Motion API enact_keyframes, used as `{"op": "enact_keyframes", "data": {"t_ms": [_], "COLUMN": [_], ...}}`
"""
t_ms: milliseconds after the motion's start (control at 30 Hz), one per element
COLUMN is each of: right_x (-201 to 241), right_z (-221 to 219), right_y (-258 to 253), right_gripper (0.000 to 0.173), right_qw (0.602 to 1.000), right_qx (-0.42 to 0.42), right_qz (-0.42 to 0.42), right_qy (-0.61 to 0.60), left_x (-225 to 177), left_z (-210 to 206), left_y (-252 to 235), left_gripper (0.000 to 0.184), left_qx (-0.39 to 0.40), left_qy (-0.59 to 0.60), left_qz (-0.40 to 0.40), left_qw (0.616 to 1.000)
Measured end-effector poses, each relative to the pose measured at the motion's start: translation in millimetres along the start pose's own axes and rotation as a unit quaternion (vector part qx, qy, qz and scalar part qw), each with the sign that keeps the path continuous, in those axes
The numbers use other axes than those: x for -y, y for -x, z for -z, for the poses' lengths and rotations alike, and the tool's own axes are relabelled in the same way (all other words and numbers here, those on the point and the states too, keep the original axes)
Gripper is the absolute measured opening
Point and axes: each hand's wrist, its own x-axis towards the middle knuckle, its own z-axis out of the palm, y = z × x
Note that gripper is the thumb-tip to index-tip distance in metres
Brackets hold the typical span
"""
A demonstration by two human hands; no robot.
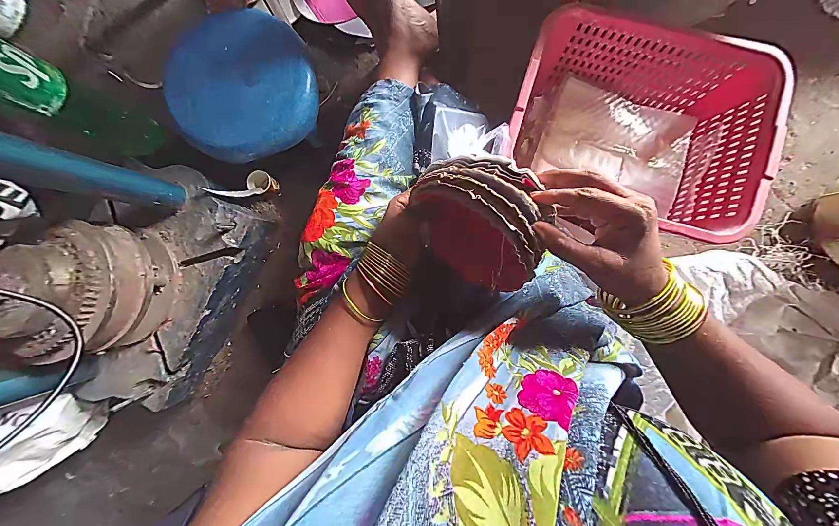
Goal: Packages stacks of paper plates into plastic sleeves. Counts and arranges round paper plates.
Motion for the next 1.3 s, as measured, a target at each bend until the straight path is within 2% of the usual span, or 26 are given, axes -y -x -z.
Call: {"op": "enact_keyframes", "data": {"t_ms": [67,200,333,400,500,567,733,967,1100,1300], "right_x": [-2,-6,-3,-2,0,3,4,7,13,16], "right_z": [1,1,1,1,-1,-3,-7,-12,-15,-18], "right_y": [0,0,0,0,1,2,4,5,8,8], "right_gripper": [0.029,0.027,0.026,0.027,0.027,0.025,0.023,0.02,0.019,0.019], "right_qw": [1.0,0.999,0.999,1.0,1.0,0.998,0.995,0.994,0.993,0.991], "right_qx": [-0.003,-0.011,-0.008,-0.008,-0.005,-0.01,-0.018,-0.024,-0.023,-0.028], "right_qz": [-0.006,-0.036,-0.028,-0.015,0.015,0.04,0.067,0.089,0.08,0.09], "right_qy": [0.0,-0.02,-0.022,-0.01,0.022,0.05,0.069,0.063,0.086,0.095], "left_x": [-13,-12,-13,-16,-17,-19,-39,-47,-56,-56], "left_z": [-12,-9,-10,-13,-12,-11,-33,-25,-15,1], "left_y": [3,3,4,6,6,8,25,19,23,17], "left_gripper": [0.021,0.021,0.02,0.025,0.054,0.061,0.047,0.038,0.031,0.044], "left_qx": [-0.023,-0.001,0.01,0.015,0.022,0.026,0.027,-0.012,0.049,0.173], "left_qy": [-0.012,0.009,0.032,0.038,0.016,0.003,0.023,-0.088,-0.168,-0.15], "left_qz": [0.019,0.005,-0.002,-0.012,-0.014,-0.014,-0.034,-0.025,-0.037,-0.048], "left_qw": [0.999,1.0,0.999,0.999,1.0,1.0,0.999,0.996,0.984,0.972]}}
